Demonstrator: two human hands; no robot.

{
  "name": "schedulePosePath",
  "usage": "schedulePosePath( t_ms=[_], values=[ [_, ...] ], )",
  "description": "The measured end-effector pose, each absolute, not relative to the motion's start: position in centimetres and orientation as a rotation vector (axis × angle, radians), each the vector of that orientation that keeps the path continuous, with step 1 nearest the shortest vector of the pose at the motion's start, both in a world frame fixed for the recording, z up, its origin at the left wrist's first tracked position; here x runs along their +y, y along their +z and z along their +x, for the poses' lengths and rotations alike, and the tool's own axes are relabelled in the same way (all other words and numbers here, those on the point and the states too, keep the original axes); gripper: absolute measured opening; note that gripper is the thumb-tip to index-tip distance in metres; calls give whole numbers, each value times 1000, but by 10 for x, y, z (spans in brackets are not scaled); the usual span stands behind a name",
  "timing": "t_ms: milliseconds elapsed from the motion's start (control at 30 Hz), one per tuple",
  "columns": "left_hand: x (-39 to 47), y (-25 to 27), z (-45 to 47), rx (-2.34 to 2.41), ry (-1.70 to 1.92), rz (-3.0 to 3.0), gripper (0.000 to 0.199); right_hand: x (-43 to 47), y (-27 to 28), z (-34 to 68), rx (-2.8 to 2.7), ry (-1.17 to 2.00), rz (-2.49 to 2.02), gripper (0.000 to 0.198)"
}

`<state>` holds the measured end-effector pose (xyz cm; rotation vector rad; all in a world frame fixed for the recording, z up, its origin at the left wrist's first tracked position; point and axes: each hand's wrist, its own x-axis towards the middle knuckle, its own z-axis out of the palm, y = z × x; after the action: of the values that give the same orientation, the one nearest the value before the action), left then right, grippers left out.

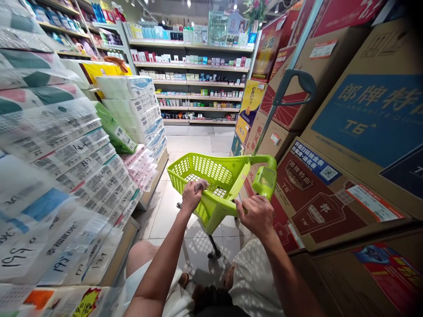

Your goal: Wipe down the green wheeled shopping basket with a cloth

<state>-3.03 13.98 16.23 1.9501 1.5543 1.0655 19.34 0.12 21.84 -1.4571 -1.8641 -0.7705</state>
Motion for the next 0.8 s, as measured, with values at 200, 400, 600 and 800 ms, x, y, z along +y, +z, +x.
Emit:
schedulePosePath(
  t_ms=[200,400,600,800],
  values=[
    [105,169,-8,1196,1112,2111,20,7,215,212,-1840,-752,-1365,48],
    [125,171,-17,1592,937,1983,18,9,209,223,-1859,-754,-1315,43],
    [92,174,-12,1365,798,2233,42,13,208,229,-1838,-735,-1333,43],
    [116,172,-22,1733,658,2048,35,17,205,236,-1847,-691,-1334,42]
  ],
)
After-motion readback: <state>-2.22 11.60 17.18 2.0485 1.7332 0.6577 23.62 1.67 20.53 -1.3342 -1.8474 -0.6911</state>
